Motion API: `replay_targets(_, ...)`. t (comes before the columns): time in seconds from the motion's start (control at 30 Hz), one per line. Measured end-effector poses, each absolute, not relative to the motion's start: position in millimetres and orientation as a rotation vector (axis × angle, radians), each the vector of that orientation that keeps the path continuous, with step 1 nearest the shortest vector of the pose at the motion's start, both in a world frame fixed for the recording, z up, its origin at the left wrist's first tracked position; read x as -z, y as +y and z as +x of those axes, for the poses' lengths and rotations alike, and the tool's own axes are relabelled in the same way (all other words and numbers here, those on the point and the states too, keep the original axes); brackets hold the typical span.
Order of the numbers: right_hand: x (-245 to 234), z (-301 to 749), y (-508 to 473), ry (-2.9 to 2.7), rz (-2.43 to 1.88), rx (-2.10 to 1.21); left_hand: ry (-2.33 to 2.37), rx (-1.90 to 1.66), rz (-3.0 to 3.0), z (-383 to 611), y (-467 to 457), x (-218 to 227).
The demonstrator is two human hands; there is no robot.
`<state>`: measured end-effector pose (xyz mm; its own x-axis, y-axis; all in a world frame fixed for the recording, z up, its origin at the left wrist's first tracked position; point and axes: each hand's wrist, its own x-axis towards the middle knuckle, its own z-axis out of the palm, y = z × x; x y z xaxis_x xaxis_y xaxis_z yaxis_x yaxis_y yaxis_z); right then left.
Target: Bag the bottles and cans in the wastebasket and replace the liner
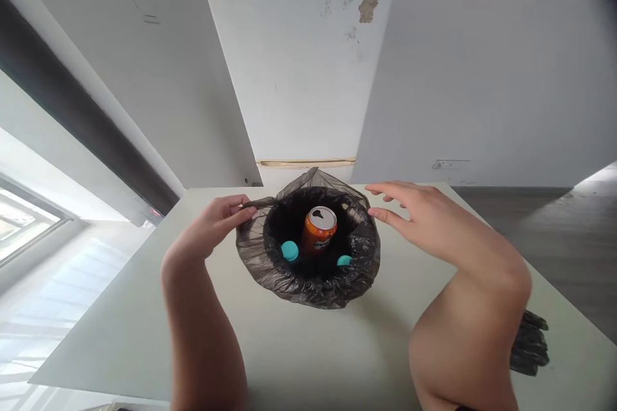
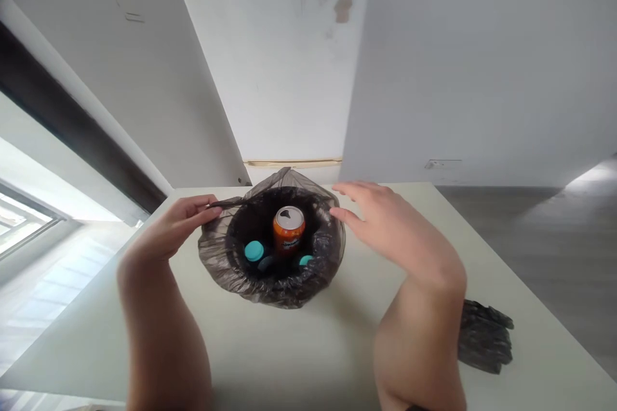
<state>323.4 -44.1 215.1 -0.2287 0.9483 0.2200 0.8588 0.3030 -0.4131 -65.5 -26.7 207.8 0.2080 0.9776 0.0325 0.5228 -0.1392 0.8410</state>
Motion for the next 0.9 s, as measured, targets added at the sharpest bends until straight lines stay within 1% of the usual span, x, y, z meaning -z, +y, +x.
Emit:
replay_targets(0.07, -210, 339, -32, -2.186, -1.698, -0.481, 1.341, -0.679, 1.788, -68, -31, -212)
replay_targets(0.13, -206, 348, -19, -2.22, -1.664, -0.706, 1.258, -0.555, 1.792, -71, -34, -214)
replay_targets(0.23, -203, 349, -3, -2.182, -1.557, -0.875, 1.129, -0.531, 1.7, -74, -37, -212)
replay_targets(0.4, -205, 343, 1, -2.16, -1.515, -1.018, 1.158, -0.77, 1.489, -75, -45, -212)
replay_targets(0.6, -216, 348, -12, -2.049, -1.186, -1.15, 0.979, -1.115, 1.387, -78, -48, -217)
replay_targets(0.77, -215, 355, -12, -1.753, -0.998, -1.05, 0.825, -1.431, 1.269, -82, -40, -212)
replay_targets(0.9, -211, 351, -10, -1.538, -0.918, -0.969, 0.89, -1.622, 1.29, -71, -40, -214)
